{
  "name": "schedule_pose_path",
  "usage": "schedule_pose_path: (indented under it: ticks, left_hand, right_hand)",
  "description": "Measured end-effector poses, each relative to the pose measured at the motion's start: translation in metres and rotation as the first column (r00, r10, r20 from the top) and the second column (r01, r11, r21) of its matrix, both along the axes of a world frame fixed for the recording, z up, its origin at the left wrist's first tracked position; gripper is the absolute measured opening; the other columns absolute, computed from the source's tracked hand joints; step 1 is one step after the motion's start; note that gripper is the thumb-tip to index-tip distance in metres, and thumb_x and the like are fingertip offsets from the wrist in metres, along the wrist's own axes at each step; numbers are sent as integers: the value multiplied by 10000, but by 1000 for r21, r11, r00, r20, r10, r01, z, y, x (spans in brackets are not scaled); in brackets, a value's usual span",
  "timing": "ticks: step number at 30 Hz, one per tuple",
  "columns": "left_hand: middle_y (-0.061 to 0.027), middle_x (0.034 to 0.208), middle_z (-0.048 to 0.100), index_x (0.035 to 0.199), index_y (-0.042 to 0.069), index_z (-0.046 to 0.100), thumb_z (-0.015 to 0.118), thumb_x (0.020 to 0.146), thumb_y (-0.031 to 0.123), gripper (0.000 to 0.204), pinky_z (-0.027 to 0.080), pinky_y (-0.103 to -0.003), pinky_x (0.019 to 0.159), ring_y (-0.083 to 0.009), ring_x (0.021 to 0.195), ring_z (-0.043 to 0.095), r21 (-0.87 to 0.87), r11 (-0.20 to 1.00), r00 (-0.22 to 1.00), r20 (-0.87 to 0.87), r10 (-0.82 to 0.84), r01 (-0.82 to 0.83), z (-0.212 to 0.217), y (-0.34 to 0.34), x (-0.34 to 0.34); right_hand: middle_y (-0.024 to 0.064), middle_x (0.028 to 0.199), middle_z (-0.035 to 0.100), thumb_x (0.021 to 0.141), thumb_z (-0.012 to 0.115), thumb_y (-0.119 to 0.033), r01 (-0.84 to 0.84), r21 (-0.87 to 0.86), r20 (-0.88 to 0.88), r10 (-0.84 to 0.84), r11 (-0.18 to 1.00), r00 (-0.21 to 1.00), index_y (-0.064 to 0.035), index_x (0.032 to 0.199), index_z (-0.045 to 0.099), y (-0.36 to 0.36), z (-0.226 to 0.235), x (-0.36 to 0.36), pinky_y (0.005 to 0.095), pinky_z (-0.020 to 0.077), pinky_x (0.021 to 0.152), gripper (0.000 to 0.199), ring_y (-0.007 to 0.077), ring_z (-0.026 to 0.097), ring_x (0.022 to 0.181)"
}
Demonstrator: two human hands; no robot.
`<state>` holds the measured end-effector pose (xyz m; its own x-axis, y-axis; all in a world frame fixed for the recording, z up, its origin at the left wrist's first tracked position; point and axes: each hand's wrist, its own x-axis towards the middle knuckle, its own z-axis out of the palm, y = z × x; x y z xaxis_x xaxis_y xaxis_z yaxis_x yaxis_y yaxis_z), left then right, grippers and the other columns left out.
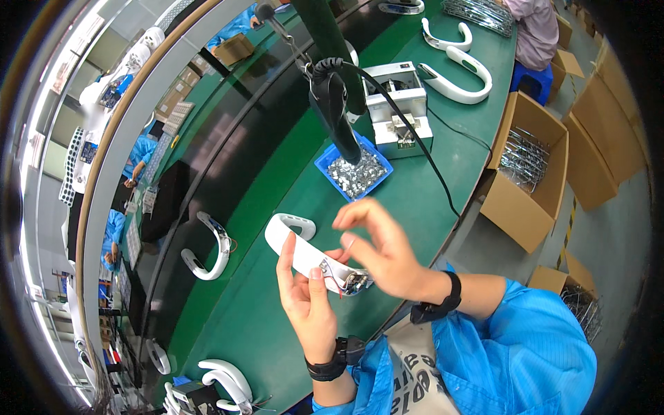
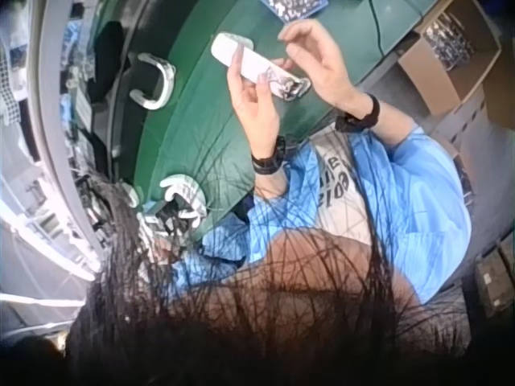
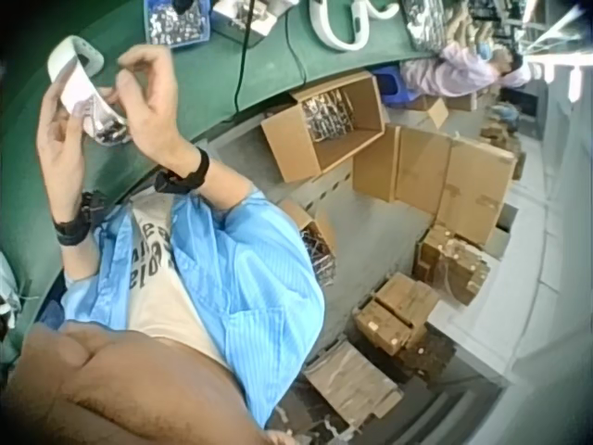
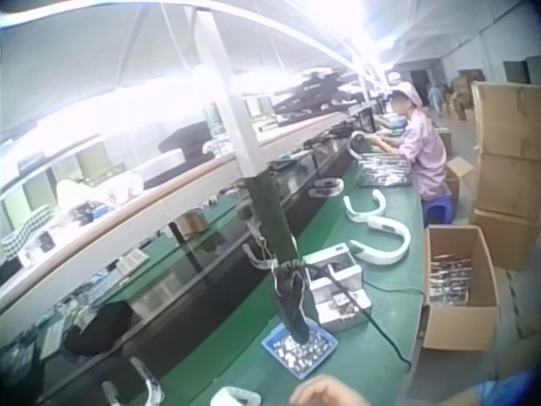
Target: Assembling neck fan components using a power screwdriver on a manufacturing line.
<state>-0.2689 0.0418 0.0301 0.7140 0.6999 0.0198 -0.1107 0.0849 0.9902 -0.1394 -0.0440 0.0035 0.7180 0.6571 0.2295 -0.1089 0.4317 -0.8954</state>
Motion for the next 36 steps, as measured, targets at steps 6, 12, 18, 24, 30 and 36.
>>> schedule_pose_path:
  ticks: [6, 12, 18, 24, 30, 36]
  left_hand:
    - [-240, 1134, 743, 1656, 34, 268, 433, 1141, 74, 542, 608, -407, 945, -339, 1085, 765, 34, 999, 998, 42, 35, -36, 4, -14, 3]
    - [-235, 1067, 759, 1646, 36, 288, 471, 1116, 45, 561, 606, -357, 848, -341, 1029, 779, -16, 1000, 1000, 2, -2, 2, 9, -10, 6]
    - [-236, 1029, 772, 1619, 47, 322, 513, 1109, 72, 546, 550, -286, 682, -329, 993, 784, -16, 1000, 999, -48, 9, -10, 15, -6, -1]
    - [-249, 1009, 765, 1567, 63, 357, 504, 1106, 85, 485, 585, -348, 763, -341, 931, 787, -19, 1000, 999, -41, -13, 12, 13, -6, 11]
    - [-246, 1001, 763, 1564, 62, 361, 498, 1106, 90, 479, 588, -366, 774, -347, 920, 788, 4, 1000, 997, -73, 16, -16, 14, -9, 21]
    - [-246, 1012, 763, 1561, 63, 367, 505, 1106, 98, 477, 601, -382, 807, -349, 932, 787, -6, 1000, 996, -94, 6, -7, 16, -10, 22]
  right_hand:
    - [128, 1395, 546, 984, 670, -75, 423, 97, 308, -431, 901, 848, -9, 1409, 500, 8, 11, 68, 403, 380, 1164, 462, 212, 509, 1335]
    - [120, 1426, 627, 1014, 735, -161, -38, 83, 317, 10, 996, 948, -5, 1570, 438, 36, 32, 115, 373, 426, 1168, 649, 214, 599, 1313]
    - [142, 1178, 702, 1063, 681, -191, -194, 109, 237, 164, 975, 958, -91, 1633, 274, 25, 37, 140, 363, 569, 945, 707, 186, 724, 975]
    - [51, 834, 575, 1079, 513, -645, 97, 207, 255, -149, 974, 955, -68, 1298, 451, -1, 33, 196, 234, 468, 599, 621, 93, 555, 657]
    - [72, 804, 574, 966, 513, -817, 89, 185, 266, -137, 979, 954, -12, 1214, 530, 13, 19, 212, 267, 445, 560, 843, 119, 540, 601]
    - [45, 759, 549, 960, 422, -867, 198, 72, 323, -211, 978, 922, -23, 1087, 522, 19, 9, 225, 237, 436, 542, 860, 92, 525, 587]
